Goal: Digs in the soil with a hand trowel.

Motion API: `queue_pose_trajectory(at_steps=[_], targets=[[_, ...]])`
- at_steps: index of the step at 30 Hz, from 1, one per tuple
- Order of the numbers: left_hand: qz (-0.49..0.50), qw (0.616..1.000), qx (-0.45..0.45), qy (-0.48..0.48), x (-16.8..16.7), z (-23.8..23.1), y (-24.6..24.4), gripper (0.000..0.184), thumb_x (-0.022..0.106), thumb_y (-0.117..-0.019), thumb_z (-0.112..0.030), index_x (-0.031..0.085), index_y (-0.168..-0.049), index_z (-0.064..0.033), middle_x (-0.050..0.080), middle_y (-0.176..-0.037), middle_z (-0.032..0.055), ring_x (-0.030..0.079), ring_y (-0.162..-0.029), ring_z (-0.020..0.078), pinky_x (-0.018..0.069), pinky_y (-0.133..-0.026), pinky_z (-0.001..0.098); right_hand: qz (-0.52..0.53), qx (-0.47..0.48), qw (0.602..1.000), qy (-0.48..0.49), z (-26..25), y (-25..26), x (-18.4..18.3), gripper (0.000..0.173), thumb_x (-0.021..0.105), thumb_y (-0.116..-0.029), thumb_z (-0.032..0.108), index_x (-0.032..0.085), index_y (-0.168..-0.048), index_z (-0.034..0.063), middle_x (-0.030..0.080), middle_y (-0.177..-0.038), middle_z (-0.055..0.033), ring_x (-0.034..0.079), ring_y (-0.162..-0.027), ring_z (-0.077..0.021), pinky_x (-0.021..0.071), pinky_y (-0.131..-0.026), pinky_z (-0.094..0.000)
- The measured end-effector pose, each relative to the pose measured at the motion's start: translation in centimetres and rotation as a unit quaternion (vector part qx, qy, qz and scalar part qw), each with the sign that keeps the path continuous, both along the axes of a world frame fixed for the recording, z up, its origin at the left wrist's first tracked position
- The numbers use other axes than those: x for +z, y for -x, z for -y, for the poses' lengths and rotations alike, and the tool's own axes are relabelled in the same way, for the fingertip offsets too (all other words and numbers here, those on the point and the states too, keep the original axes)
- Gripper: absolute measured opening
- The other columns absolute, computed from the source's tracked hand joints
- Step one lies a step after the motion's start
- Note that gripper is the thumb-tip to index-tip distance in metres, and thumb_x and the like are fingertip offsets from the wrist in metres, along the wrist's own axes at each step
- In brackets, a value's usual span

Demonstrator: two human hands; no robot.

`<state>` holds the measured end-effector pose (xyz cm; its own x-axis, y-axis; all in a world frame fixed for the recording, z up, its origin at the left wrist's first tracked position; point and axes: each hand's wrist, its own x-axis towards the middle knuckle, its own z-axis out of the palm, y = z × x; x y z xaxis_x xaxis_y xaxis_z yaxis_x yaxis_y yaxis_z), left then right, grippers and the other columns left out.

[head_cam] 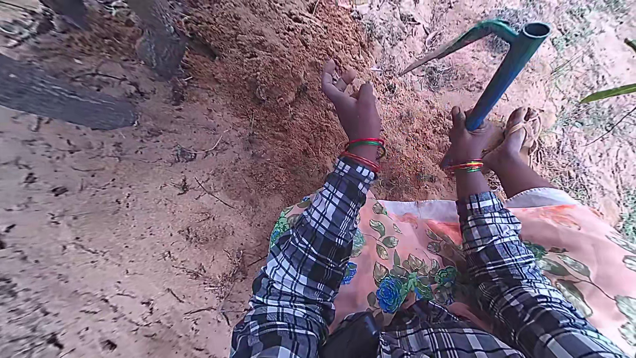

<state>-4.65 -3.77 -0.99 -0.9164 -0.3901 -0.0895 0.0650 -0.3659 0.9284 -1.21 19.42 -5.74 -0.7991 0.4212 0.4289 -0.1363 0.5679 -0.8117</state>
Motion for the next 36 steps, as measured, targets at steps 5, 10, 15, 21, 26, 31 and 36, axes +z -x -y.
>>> queue_pose_trajectory(at_steps=[5, 10, 15, 21, 26, 31, 36], targets=[[0.013, 1.0, -0.024, 0.004, -0.1, -0.4, -0.3, 0.073, 0.054, -0.0934, 0.005, 0.021, -0.157, -0.0049, 0.052, -0.139, 0.019, 0.063, -0.1, 0.0156, 0.0531, -0.075, 0.0259, 0.178, -0.038, 0.978, -0.106, -2.5, -0.4, -7.1, 0.039, 0.067, -0.1002, 0.033, 0.067, -0.092, -0.005, 0.061, -0.072, -0.0112, 0.059, -0.065, -0.0194, 0.0516, -0.069, -0.0398], [0.024, 0.999, -0.043, 0.017, -0.3, -0.4, -0.6, 0.071, 0.055, -0.0936, 0.006, 0.023, -0.157, -0.0052, 0.054, -0.138, 0.0181, 0.062, -0.087, 0.0129, 0.0513, -0.068, 0.0247, 0.568, 0.053, 0.799, -0.19, -4.4, -0.7, -11.3, 0.041, 0.069, -0.0994, 0.031, 0.068, -0.107, -0.0088, 0.068, -0.103, -0.0316, 0.066, -0.101, -0.0481, 0.0485, -0.088, -0.0679], [0.021, 0.999, -0.044, 0.005, -0.6, -0.5, -0.1, 0.072, 0.054, -0.093, 0.007, 0.023, -0.157, -0.0053, 0.055, -0.137, 0.0181, 0.062, -0.083, 0.0134, 0.0514, -0.067, 0.0255, 0.478, 0.025, 0.853, -0.209, -3.6, 1.9, -6.2, 0.042, 0.07, -0.0981, 0.037, 0.07, -0.113, -0.0028, 0.07, -0.103, -0.0284, 0.067, -0.1, -0.0471, 0.0486, -0.088, -0.0697], [0.015, 0.998, -0.059, -0.002, -0.3, -0.8, -0.2, 0.069, 0.052, -0.095, 0.003, 0.023, -0.157, -0.0054, 0.057, -0.134, 0.017, 0.06, -0.084, 0.0131, 0.05, -0.066, 0.0267, 0.131, 0.005, 0.991, -0.015, -3.3, 2.1, -3.4, 0.034, 0.072, -0.0963, 0.039, 0.062, -0.086, 0.0083, 0.052, -0.063, 0.0071, 0.048, -0.052, -0.0027, 0.0456, -0.054, -0.0273], [0.011, 0.997, -0.071, 0.009, -0.2, -0.7, -0.6, 0.071, 0.053, -0.0942, 0.003, 0.021, -0.157, -0.0052, 0.056, -0.135, 0.0183, 0.062, -0.093, 0.0159, 0.0521, -0.074, 0.0284, 0.44, 0.019, 0.891, -0.114, -4.6, -2.5, -9.0, 0.043, 0.069, -0.0989, 0.033, 0.065, -0.092, -0.0089, 0.062, -0.079, -0.0228, 0.062, -0.073, -0.0356, 0.0498, -0.072, -0.0572], [0.012, 0.998, -0.062, 0.012, -0.4, -0.4, -0.7, 0.072, 0.053, -0.093, 0.003, 0.023, -0.157, -0.005, 0.056, -0.137, 0.0192, 0.064, -0.098, 0.0183, 0.0541, -0.078, 0.0304, 0.549, 0.049, 0.816, -0.175, -4.1, -2.2, -10.1, 0.042, 0.069, -0.0997, 0.033, 0.069, -0.109, -0.0082, 0.068, -0.103, -0.0313, 0.067, -0.101, -0.0477, 0.0489, -0.09, -0.068], [0.015, 0.997, -0.069, 0.016, 0.1, -0.3, -0.6, 0.072, 0.052, -0.0939, 0.003, 0.021, -0.157, -0.0052, 0.057, -0.134, 0.0179, 0.063, -0.09, 0.0156, 0.0523, -0.073, 0.0284, 0.385, 0.031, 0.908, -0.162, -3.2, 0.2, -3.5, 0.041, 0.072, -0.0977, 0.036, 0.07, -0.102, -0.0051, 0.067, -0.086, -0.0211, 0.063, -0.08, -0.0339, 0.0482, -0.078, -0.0592]])
